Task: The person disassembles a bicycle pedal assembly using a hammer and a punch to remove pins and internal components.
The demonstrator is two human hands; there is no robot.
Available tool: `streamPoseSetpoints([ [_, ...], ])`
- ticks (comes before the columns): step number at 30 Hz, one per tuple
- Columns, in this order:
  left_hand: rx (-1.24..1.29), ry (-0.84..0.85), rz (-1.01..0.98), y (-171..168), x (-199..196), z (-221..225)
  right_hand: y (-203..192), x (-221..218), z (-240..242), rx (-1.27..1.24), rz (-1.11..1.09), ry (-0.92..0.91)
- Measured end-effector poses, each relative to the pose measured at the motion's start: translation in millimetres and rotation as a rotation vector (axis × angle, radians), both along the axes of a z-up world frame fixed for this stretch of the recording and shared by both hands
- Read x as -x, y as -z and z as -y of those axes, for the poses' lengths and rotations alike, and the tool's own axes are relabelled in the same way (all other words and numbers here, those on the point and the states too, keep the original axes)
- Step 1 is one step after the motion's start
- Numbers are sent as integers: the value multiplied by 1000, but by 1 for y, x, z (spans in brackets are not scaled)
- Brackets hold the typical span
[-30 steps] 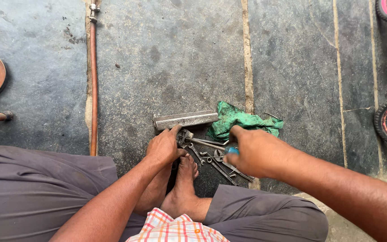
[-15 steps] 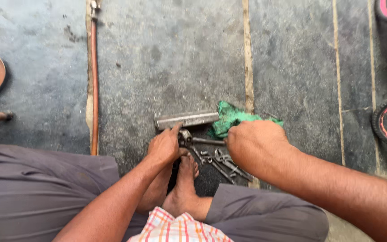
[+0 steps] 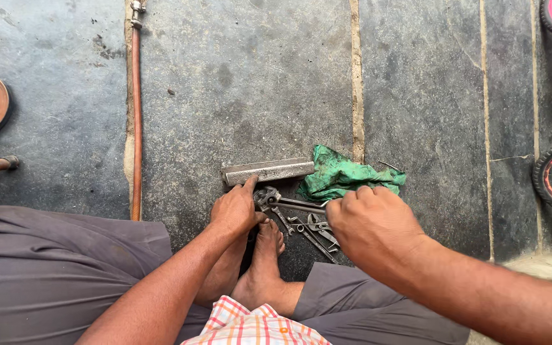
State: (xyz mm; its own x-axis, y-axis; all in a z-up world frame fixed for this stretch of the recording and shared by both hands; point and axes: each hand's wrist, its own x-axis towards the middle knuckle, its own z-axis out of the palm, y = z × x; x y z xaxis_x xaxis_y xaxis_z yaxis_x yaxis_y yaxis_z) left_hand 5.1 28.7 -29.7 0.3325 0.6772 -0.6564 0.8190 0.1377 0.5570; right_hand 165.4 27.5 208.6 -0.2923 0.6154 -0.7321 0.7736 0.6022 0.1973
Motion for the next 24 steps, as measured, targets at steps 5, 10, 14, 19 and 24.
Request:
streamPoseSetpoints([
  [5,-45,13,-1,2,0,-3,20,7,-18,93,169,592],
  [10,-188,30,-46,35,4,5,31,-6,-11,54,10,387],
  [14,-372,-34,-98,69,11,-1,19,4,10,-65,-58,115],
  [19,-573,55,-189,83,16,-17,3,10,13,-186,-125,-381],
  [24,-596,32,-214,80,16,-21,8,18,-6,18,95,376],
])
